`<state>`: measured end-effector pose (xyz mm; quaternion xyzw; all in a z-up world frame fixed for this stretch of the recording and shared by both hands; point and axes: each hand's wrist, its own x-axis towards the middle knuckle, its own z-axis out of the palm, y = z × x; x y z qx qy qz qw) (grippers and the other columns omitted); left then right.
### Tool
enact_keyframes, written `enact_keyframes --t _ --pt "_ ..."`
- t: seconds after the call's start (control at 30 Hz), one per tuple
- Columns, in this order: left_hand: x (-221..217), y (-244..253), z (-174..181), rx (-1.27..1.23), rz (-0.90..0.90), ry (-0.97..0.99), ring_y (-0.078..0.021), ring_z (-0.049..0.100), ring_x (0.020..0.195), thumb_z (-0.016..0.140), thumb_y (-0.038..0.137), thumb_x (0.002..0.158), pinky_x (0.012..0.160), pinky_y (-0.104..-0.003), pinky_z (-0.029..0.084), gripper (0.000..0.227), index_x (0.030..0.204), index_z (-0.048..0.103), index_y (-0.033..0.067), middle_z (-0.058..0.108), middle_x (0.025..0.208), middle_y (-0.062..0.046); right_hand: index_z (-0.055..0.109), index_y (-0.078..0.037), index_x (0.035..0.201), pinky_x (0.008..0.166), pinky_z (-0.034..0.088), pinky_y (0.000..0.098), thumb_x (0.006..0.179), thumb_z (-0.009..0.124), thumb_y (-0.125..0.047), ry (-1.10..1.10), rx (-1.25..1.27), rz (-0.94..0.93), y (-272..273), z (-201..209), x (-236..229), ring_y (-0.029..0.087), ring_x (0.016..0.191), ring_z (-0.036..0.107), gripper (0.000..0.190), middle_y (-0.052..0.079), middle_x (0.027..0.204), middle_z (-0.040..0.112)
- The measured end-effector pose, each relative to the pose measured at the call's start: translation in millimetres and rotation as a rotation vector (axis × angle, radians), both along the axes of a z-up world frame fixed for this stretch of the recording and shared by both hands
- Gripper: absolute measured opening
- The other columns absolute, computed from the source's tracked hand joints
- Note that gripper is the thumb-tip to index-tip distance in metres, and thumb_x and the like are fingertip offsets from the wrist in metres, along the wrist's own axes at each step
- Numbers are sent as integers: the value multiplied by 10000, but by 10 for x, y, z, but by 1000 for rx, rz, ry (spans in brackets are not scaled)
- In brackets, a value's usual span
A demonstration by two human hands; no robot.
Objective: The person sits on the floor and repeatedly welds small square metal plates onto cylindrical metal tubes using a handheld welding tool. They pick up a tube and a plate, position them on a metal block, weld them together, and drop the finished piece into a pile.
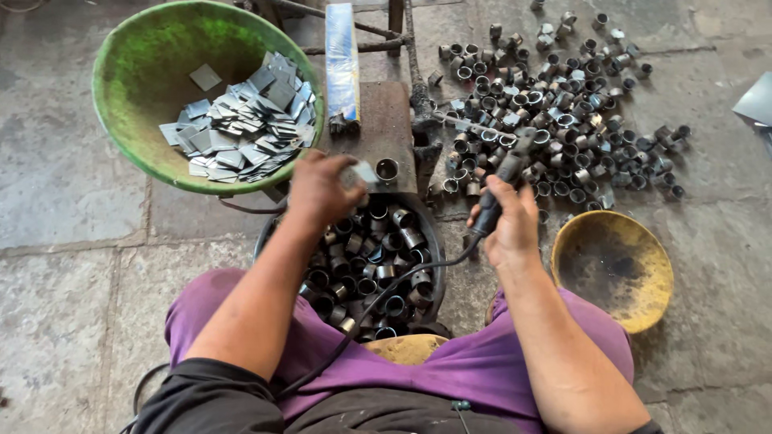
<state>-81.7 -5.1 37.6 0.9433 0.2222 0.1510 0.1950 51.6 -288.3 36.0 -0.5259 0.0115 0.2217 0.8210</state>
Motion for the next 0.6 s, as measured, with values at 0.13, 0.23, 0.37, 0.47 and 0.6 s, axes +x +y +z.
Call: enact_keyframes --t 0.13,0.23,0.37,0.47,0.6 --pt "139 -232 -359 -16 -72 -91 -324 595 1062 803 383 809 954 -415 456 410 1172 723 209 692 1064 -111 528 -58 1284 490 544 325 815 807 -229 -109 -153 87 24 -20 -81 167 595 593 572 68 874 589" --pt "300 -187 -621 -38 -69 -197 -295 593 1102 791 374 824 971 -410 425 486 1241 627 188 739 1137 -49 479 -70 1291 529 547 337 744 841 -275 -211 -285 156 56 -30 -133 176 628 612 687 63 909 590" --pt "428 -109 -850 -10 -108 -158 -245 597 1148 771 381 840 1019 -421 362 628 1367 515 156 773 1167 1 536 -32 1338 830 584 349 777 900 -363 -636 -657 128 87 25 -222 215 919 698 746 116 1048 697" --pt "433 -94 -928 22 -112 -92 -253 586 1177 767 391 840 1020 -432 339 645 1374 506 138 771 1154 -18 530 -21 1308 864 577 361 722 914 -409 -733 -885 150 97 139 -301 237 939 753 801 127 1037 762" --pt "437 -98 -935 47 -109 -82 -260 566 1235 755 378 845 1045 -444 316 634 1365 502 119 770 1167 -28 500 -10 1294 844 595 366 696 898 -390 -701 -965 239 140 292 -382 251 913 763 813 135 999 765"
